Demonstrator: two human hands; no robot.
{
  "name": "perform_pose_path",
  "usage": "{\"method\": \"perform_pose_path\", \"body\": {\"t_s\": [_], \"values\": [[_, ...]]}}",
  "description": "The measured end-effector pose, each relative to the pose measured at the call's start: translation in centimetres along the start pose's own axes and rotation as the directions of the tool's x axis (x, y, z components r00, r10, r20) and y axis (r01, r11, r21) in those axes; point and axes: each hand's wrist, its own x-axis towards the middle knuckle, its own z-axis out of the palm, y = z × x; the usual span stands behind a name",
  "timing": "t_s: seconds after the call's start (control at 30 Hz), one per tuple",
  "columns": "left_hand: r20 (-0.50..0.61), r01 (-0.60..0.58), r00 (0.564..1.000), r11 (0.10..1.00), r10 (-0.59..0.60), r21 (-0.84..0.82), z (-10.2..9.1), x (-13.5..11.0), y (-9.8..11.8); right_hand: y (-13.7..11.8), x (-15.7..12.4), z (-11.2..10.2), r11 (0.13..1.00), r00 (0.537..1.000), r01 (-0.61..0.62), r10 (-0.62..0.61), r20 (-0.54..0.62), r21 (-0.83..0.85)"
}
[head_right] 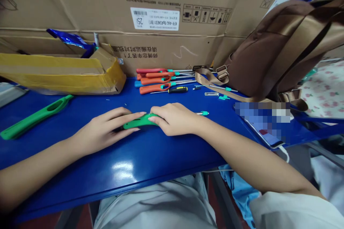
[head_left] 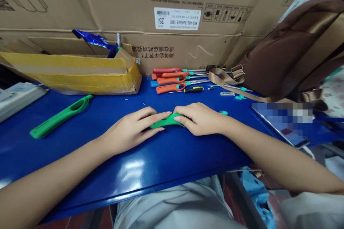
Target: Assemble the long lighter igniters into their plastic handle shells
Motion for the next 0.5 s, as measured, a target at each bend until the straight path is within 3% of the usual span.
{"method": "perform_pose_path", "body": {"t_s": [0.1, 0.2, 0.37, 0.5], "values": [[0.012, -0.031, 0.999, 0.999, 0.031, 0.040, -0.1, -0.1, -0.5, 0.5, -0.2, -0.4, 0.994, 0.999, -0.046, 0.044, 0.023, 0.095], [-0.018, -0.002, 1.000, 0.999, 0.003, 0.049, -0.2, 0.0, -0.4, 0.8, -0.4, -0.6, 0.994, 0.999, -0.032, 0.036, -0.029, 0.107], [-0.075, 0.123, 0.989, 0.990, -0.128, -0.072, -0.4, 0.3, 0.0, 1.2, -0.5, -0.3, 0.991, 0.981, 0.128, -0.132, -0.139, -0.040], [-0.143, 0.085, 0.985, 0.991, -0.099, -0.099, -0.6, 0.4, 0.3, 1.6, -0.5, -0.2, 0.976, 0.962, 0.183, -0.203, -0.183, -0.121]]}}
